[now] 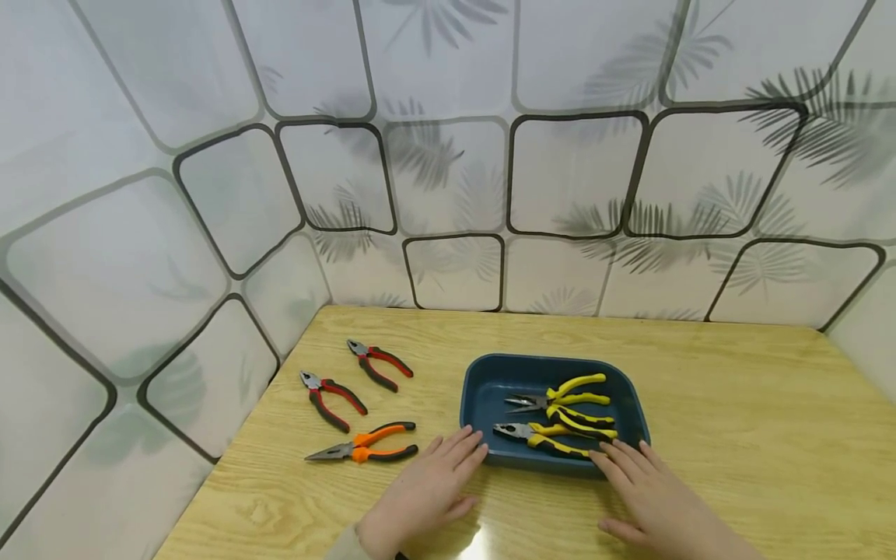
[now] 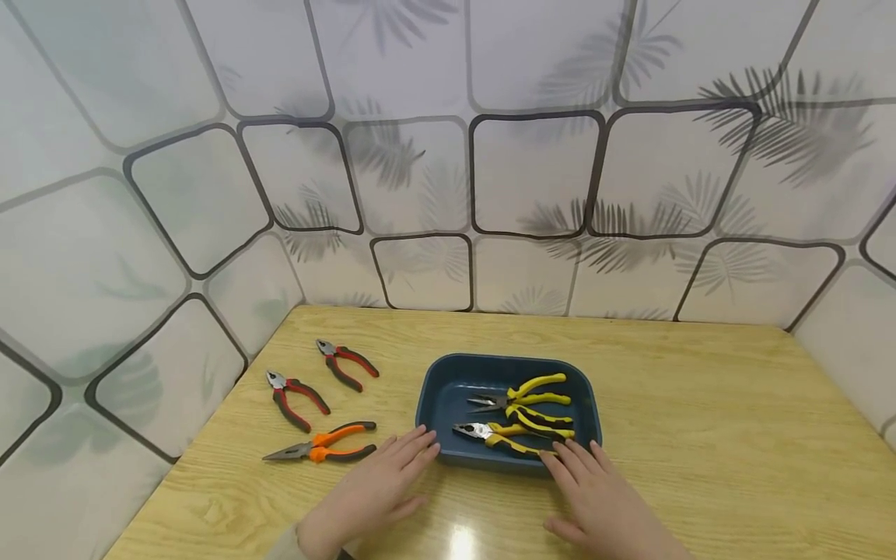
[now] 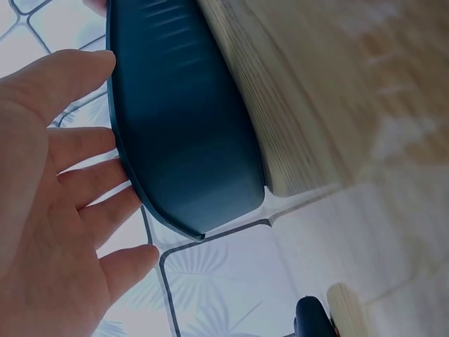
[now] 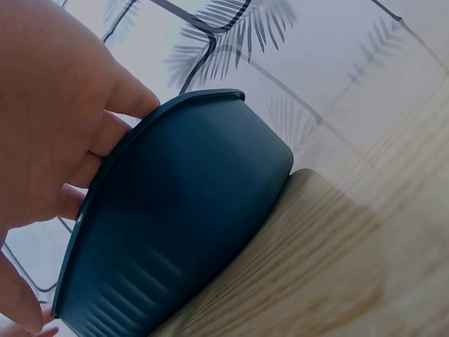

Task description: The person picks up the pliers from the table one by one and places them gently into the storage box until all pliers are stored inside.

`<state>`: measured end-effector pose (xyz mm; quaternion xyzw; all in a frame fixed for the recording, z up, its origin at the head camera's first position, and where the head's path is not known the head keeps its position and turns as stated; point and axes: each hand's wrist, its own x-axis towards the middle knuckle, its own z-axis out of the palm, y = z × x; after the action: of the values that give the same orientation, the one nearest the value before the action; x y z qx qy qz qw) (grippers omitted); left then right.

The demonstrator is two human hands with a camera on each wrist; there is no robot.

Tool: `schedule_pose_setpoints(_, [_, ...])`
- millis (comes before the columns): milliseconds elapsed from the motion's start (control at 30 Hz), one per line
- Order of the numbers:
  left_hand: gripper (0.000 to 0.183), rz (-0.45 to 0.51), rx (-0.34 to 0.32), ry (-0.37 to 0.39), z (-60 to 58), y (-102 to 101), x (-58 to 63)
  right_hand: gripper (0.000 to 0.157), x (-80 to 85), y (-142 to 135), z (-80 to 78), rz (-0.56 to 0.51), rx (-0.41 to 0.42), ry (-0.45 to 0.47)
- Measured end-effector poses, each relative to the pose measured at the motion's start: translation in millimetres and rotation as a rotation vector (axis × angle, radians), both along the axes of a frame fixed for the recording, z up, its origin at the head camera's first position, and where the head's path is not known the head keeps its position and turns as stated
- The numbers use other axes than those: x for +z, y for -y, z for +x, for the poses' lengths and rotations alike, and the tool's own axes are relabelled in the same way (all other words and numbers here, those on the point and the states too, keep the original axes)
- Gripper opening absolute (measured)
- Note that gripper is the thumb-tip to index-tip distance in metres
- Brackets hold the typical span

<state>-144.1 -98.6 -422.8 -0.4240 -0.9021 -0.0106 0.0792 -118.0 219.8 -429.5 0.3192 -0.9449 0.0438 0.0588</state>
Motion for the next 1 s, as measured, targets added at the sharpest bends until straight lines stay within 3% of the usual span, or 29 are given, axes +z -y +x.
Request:
schedule_pose_setpoints(133, [0.059,-0.005,-0.005,-0.01,0.0,1,-0.4,0.072,0.9,1,0.1,0.004,-0.008,0.036])
schedule_pose_setpoints(633, [0.058,0.019,-0.041,-0.05,-2.3,4,1.3,0.069,-0.5,0,1.1,-0.009,0.009,-0.037])
schedule_pose_setpoints(1000, [0.051,0.114,-0.025,-0.18,-5.0,16,5.7,0.07,-5.5,0,-3.1,-0.017,0.034,-0.096])
